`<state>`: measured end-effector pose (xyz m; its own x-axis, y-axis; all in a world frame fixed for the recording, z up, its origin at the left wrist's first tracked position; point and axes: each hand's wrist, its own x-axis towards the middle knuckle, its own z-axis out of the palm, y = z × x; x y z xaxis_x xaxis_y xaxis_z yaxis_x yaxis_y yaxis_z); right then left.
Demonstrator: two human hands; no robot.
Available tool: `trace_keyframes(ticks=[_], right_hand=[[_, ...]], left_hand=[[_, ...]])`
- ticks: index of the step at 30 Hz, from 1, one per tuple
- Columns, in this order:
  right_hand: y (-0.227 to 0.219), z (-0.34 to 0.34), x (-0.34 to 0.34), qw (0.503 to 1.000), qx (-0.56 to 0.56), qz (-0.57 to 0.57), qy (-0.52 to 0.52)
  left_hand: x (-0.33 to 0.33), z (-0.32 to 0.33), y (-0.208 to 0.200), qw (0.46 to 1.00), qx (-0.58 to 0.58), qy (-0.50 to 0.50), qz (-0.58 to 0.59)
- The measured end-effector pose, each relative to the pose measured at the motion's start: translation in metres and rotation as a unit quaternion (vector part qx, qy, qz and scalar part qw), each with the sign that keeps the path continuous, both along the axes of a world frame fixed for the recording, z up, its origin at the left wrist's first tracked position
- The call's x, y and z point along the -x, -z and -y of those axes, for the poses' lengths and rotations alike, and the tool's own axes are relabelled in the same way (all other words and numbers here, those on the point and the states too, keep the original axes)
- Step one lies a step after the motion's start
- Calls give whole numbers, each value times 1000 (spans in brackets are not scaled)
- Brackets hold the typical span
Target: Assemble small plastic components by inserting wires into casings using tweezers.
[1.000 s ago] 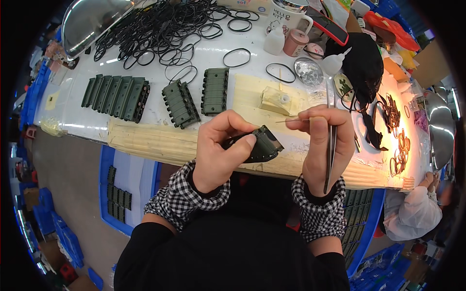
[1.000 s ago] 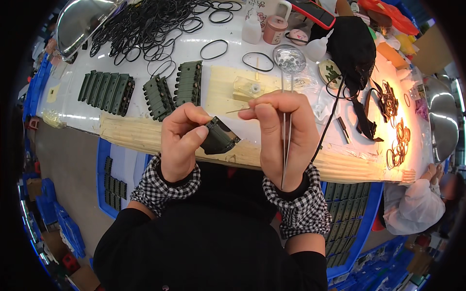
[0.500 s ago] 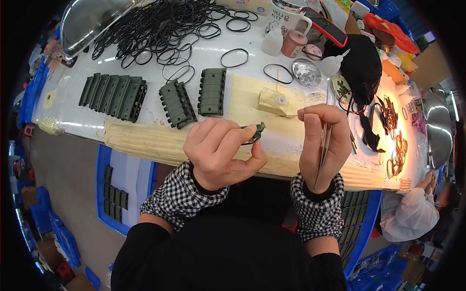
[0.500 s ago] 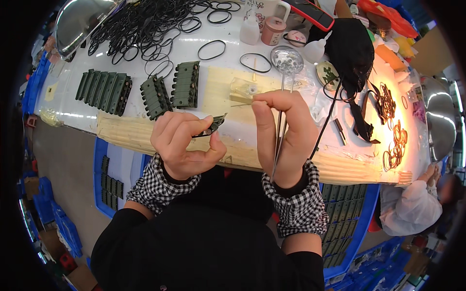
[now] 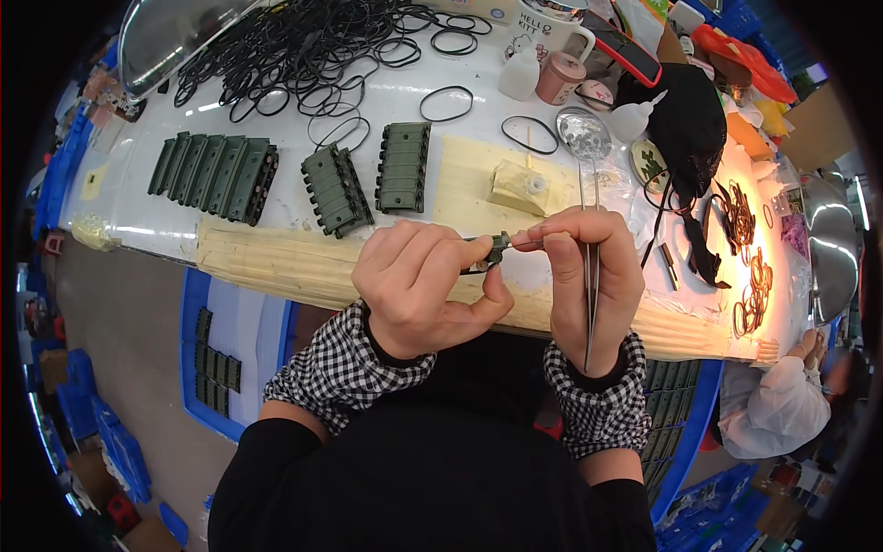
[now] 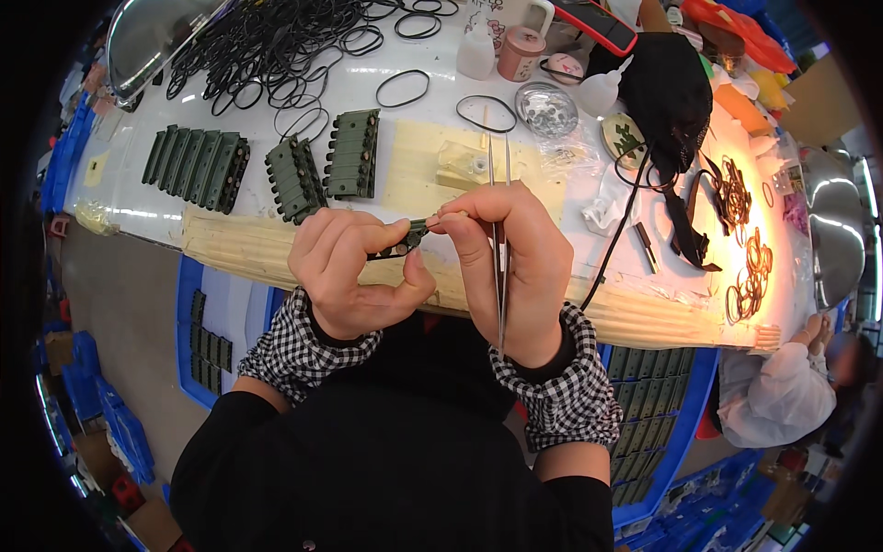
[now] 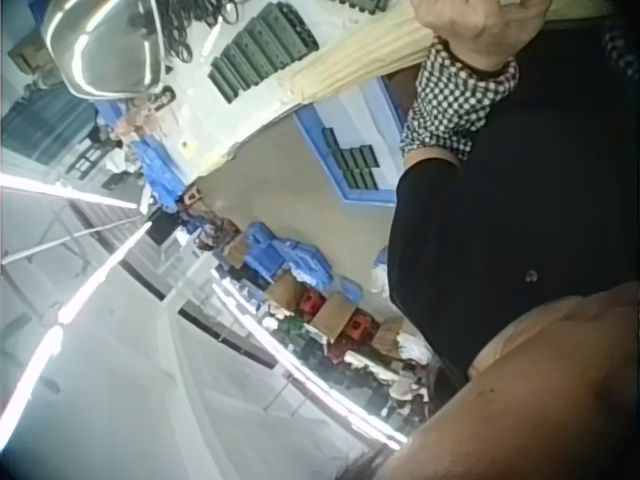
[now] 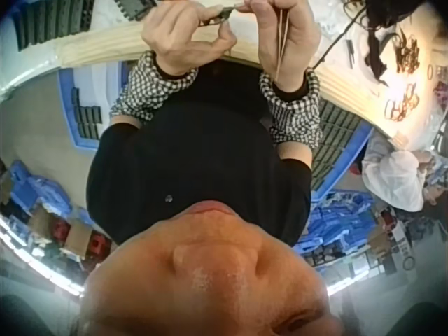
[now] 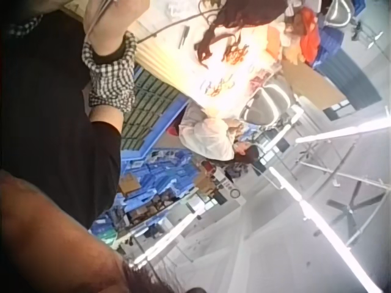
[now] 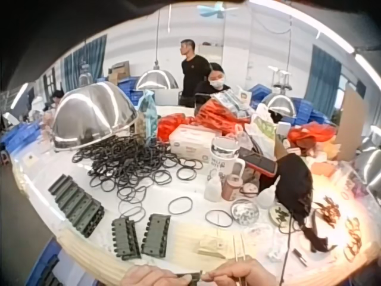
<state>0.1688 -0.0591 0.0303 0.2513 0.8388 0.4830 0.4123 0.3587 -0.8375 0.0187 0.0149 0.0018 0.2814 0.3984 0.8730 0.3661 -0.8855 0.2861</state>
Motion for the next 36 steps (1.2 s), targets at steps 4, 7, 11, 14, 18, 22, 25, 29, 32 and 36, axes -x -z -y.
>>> trace_keyframes(ticks=[4, 7, 11, 14, 18, 22, 25, 29, 32, 36], right_hand=[[-1, 0, 1, 1000, -7, -17, 6], [-2, -4, 3, 993, -36, -105, 37], [7, -21, -22, 971, -69, 114, 197], [13, -35, -32, 946, -77, 235, 212], [20, -38, -33, 939, -27, 288, 185], [16, -30, -33, 944, -40, 276, 179], [-3, -7, -20, 974, -35, 201, 101], [-18, 10, -13, 982, -21, 190, -3], [-18, 13, -13, 992, -18, 110, -52], [-17, 13, -10, 996, -1, 60, -59]], left_hand=[[0, 0, 1, 1000, 0, 0, -2], [0, 0, 0, 1000, -2, 1, -5], [1, -2, 0, 1000, -8, 6, -5], [1, -2, 1, 1000, -3, 9, -3], [3, -1, -1, 1000, 12, 4, -14], [6, 0, -4, 999, 31, 12, -23], [6, 0, -7, 999, 40, 7, -26], [6, 0, -5, 999, 44, 7, -25], [2, -4, 0, 1000, 9, 9, -8], [2, -4, 0, 1000, 10, 11, -5]])
